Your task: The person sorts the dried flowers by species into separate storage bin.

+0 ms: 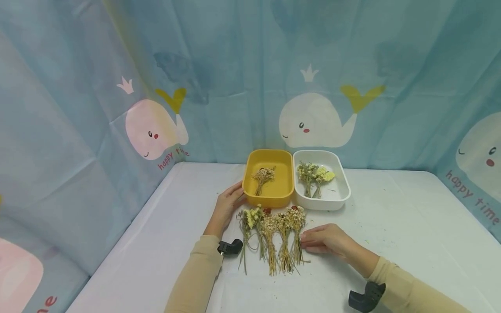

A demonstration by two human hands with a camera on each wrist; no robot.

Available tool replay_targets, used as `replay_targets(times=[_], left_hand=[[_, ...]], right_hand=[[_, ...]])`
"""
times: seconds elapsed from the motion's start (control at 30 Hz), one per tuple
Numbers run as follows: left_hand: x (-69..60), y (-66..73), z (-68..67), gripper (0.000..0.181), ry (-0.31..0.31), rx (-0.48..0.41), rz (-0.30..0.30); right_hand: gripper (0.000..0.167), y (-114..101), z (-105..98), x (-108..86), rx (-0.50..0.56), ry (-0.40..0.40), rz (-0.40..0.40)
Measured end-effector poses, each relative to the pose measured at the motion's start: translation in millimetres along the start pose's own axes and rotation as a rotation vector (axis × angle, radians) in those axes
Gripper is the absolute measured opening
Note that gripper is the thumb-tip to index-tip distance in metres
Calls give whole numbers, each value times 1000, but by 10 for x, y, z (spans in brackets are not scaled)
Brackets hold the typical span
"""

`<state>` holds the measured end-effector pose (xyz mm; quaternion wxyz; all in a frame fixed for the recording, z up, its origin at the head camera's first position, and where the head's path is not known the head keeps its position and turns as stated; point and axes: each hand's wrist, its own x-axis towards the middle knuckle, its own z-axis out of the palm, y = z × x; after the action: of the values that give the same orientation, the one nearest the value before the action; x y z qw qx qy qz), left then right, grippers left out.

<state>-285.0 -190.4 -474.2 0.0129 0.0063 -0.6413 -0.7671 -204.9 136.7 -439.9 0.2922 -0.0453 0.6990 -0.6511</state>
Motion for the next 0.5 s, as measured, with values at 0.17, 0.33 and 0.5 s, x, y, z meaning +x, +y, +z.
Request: replay_targets(times=[0.17,0.33,0.5], left_hand=[[-10,2,-7,45,20,4,10],[-30,1,1,45,27,19,-18],[-16,16,10,46,5,11,-9]], right_hand=[[37,18,88,18,29,21,27],[39,59,154,47,68,47,59],[46,65,172,54,66,79,54]])
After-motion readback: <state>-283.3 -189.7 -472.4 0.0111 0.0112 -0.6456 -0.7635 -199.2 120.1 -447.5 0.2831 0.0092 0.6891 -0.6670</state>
